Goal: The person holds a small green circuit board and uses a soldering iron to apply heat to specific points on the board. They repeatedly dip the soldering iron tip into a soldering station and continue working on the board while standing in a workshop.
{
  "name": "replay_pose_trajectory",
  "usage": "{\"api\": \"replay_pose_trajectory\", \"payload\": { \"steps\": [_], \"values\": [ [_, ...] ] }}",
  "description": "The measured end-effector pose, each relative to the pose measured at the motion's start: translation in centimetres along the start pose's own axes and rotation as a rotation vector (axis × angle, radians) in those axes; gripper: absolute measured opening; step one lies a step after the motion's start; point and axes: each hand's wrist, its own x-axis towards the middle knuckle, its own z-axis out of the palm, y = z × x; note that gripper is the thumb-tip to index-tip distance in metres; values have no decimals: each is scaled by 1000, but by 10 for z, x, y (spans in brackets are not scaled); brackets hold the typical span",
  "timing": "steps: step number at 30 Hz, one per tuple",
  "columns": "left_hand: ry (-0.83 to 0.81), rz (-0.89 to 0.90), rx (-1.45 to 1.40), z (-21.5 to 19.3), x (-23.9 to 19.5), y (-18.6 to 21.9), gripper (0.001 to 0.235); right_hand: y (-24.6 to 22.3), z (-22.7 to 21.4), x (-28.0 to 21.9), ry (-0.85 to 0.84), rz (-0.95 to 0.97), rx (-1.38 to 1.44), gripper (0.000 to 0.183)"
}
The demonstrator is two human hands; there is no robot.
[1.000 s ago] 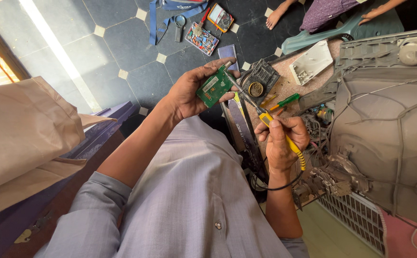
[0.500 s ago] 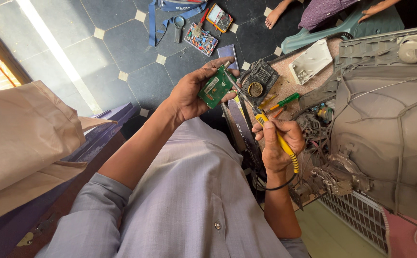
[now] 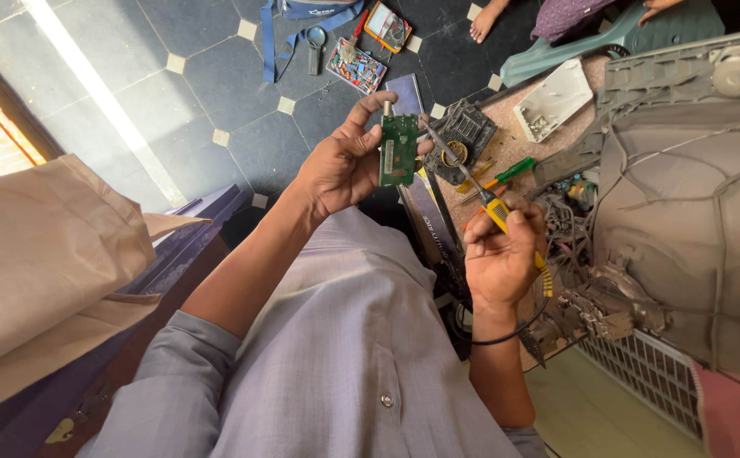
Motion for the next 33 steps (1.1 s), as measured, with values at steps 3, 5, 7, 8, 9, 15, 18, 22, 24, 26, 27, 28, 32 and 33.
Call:
{"api": "replay_pose_trajectory", "payload": {
  "steps": [3,5,7,8,9,15,18,22,24,26,27,28,32,33],
  "values": [
    [-68,37,-27,-4,3,-4,37,4,-6,-2,64,119,150,19],
    [-104,56,-70,-7,6,-6,36,9,-9,-3,98,181,215,18],
    [-148,69,-130,-8,9,-6,36,13,-11,-6,134,237,251,16],
    [-146,84,-153,-9,11,-7,42,15,-11,-8,136,237,258,16],
    [-143,100,-177,-9,13,-7,49,16,-11,-10,138,237,264,15],
    [-144,159,-339,-8,18,-15,59,14,0,-19,139,194,154,15],
    [-138,177,-337,-10,23,-18,50,13,9,-20,162,184,36,17],
    [-197,197,-355,-16,27,-23,39,14,16,-18,153,154,-60,17],
    [-192,219,-356,-18,29,-25,39,16,18,-17,162,149,-86,17],
    [-150,224,-360,-19,30,-25,41,17,19,-17,171,151,-101,17],
    [-111,219,-365,-19,31,-24,44,18,20,-16,176,156,-104,17],
    [-72,214,-371,-19,31,-24,47,18,21,-16,181,160,-108,17],
    [-120,210,-352,-16,30,-23,38,19,22,-14,184,186,-120,19],
    [-138,212,-339,-15,29,-22,35,19,23,-14,177,188,-118,19]
  ]
}}
